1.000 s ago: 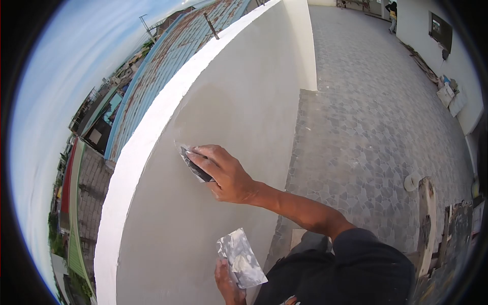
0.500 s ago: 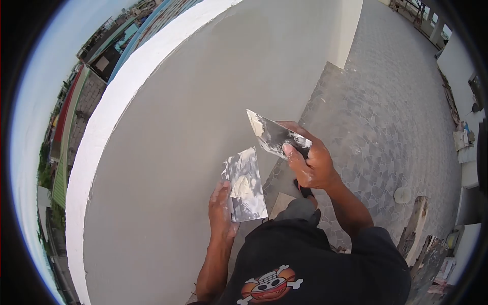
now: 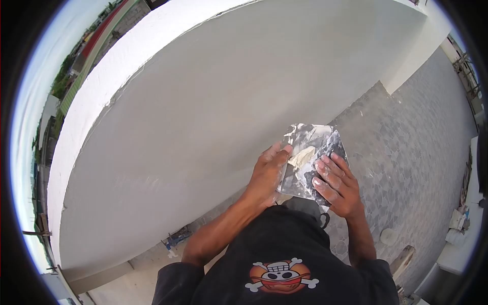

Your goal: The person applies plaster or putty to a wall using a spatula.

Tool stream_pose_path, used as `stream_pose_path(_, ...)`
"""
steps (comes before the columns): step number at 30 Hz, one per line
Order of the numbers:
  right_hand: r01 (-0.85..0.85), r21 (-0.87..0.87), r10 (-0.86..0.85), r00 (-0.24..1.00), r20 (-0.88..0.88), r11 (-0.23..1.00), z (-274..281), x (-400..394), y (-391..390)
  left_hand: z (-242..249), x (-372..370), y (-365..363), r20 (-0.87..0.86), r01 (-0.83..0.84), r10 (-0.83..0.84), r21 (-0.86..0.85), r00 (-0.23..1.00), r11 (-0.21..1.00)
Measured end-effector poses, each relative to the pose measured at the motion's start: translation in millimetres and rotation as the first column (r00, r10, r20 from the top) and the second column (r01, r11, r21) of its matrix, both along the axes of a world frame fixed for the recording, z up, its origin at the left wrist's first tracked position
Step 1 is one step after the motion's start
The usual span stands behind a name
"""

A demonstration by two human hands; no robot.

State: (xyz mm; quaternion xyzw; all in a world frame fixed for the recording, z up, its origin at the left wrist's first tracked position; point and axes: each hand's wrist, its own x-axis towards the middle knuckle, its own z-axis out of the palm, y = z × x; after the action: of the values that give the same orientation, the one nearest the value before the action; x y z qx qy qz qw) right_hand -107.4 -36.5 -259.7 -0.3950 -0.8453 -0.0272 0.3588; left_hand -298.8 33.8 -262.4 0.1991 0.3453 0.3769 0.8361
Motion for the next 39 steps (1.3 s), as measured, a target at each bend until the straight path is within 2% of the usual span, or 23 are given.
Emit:
stream_pose_path(2,-0.012,0.001,0.012,1.0,0.01,1.0,-12.2,1.8,0.7,-16.1,-3.7,-1.4,-0.061,-0.044,0.046,0.026,0.997,0.999)
stream_pose_path(5,-0.033,-0.016,0.033,0.999,0.02,0.999,-22.6,7.8,2.2,-9.0,-14.0,-6.4,-0.005,0.003,-0.003,0.095,1.0,0.996)
stream_pose_path(8,-0.061,-0.059,0.064,0.997,0.039,0.996,-31.2,18.0,4.9,-6.1,-20.8,-12.7,-0.08,-0.06,0.064,0.05,0.995,0.997)
stream_pose_path(11,-0.066,-0.076,0.071,0.995,0.064,0.995,-45.2,39.3,6.3,-15.1,-21.0,-17.7,-0.08,-0.034,0.041,0.083,0.996,0.996)
stream_pose_path(15,-0.008,-0.193,0.041,0.985,0.168,0.981,-62.5,84.7,19.4,-18.3,-11.5,-24.3,-0.126,-0.146,0.15,0.041,0.981,0.989)
stream_pose_path(16,0.048,-0.268,-0.001,0.985,0.174,0.962,-65.6,91.8,18.6,-26.0,-7.3,-27.9,-0.162,-0.189,0.196,0.058,0.967,0.98)
stream_pose_path(18,0.092,-0.286,-0.086,0.996,0.032,0.954,-75.1,107.8,24.7,-34.7,-5.2,-29.7,-0.258,-0.254,0.277,0.12,0.925,0.96)
stream_pose_path(19,0.189,-0.47,-0.226,0.974,-0.024,0.862,-56.9,110.8,28.0,-35.8,-4.0,-32.7,-0.318,-0.263,0.305,0.17,0.898,0.95)
stream_pose_path(20,0.26,-0.642,-0.371,0.928,-0.041,0.721,-25.6,118.2,34.0,-34.9,-0.9,-33.7,-0.378,-0.261,0.328,0.217,0.866,0.941)
stream_pose_path(21,0.205,-0.566,-0.295,0.953,-0.07,0.798,1.7,129.2,48.5,-32.9,0.5,-33.6,-0.316,-0.258,0.317,0.215,0.894,0.942)
stream_pose_path(22,0.172,-0.556,-0.311,0.936,-0.164,0.813,20.0,148.8,62.0,-29.1,0.0,-32.9,-0.253,-0.246,0.297,0.216,0.921,0.945)
stream_pose_path(23,0.114,-0.448,-0.255,0.929,-0.269,0.887,38.0,155.9,81.7,-28.0,-1.2,-31.9,-0.187,-0.231,0.273,0.216,0.944,0.949)
stream_pose_path(24,0.0,-0.526,-0.294,0.829,-0.476,0.85,69.3,154.4,95.3,-13.4,1.5,-31.5,-0.265,-0.226,0.292,0.255,0.919,0.94)
stream_pose_path(25,-0.139,-0.415,-0.128,0.823,-0.554,0.899,91.9,155.6,111.7,-8.6,6.4,-33.6,-0.284,-0.252,0.324,0.26,0.903,0.932)
stream_pose_path(26,-0.292,-0.344,0.02,0.787,-0.616,0.892,107.7,151.4,123.6,-9.3,14.6,-38.0,-0.301,-0.275,0.35,0.266,0.887,0.924)
stream_pose_path(28,-0.517,-0.229,0.272,0.718,-0.641,0.825,128.7,132.6,139.2,-1.1,26.7,-42.8,-0.31,-0.305,0.38,0.265,0.871,0.915)
stream_pose_path(30,-0.695,-0.178,0.501,0.649,-0.573,0.697,142.0,107.2,153.2,15.0,34.4,-48.4,-0.294,-0.357,0.42,0.244,0.859,0.902)
stream_pose_path(33,-0.757,-0.191,0.538,0.594,-0.598,0.624,140.4,98.4,163.1,21.8,43.2,-58.2,-0.374,-0.376,0.52,0.393,0.768,0.839)
stream_pose_path(34,-0.785,-0.202,0.556,0.57,-0.604,0.585,140.8,100.1,169.3,29.1,45.8,-62.5,-0.467,-0.347,0.572,0.483,0.675,0.804)
stream_pose_path(37,-0.816,-0.258,0.59,0.558,-0.583,0.517,154.3,108.5,191.3,42.9,59.9,-76.1,-0.411,-0.473,0.657,0.467,0.632,0.747)
stream_pose_path(39,-0.823,-0.302,0.578,0.556,-0.597,0.481,172.4,111.5,204.1,48.2,68.1,-79.6,-0.529,-0.469,0.67,0.478,0.521,0.743)
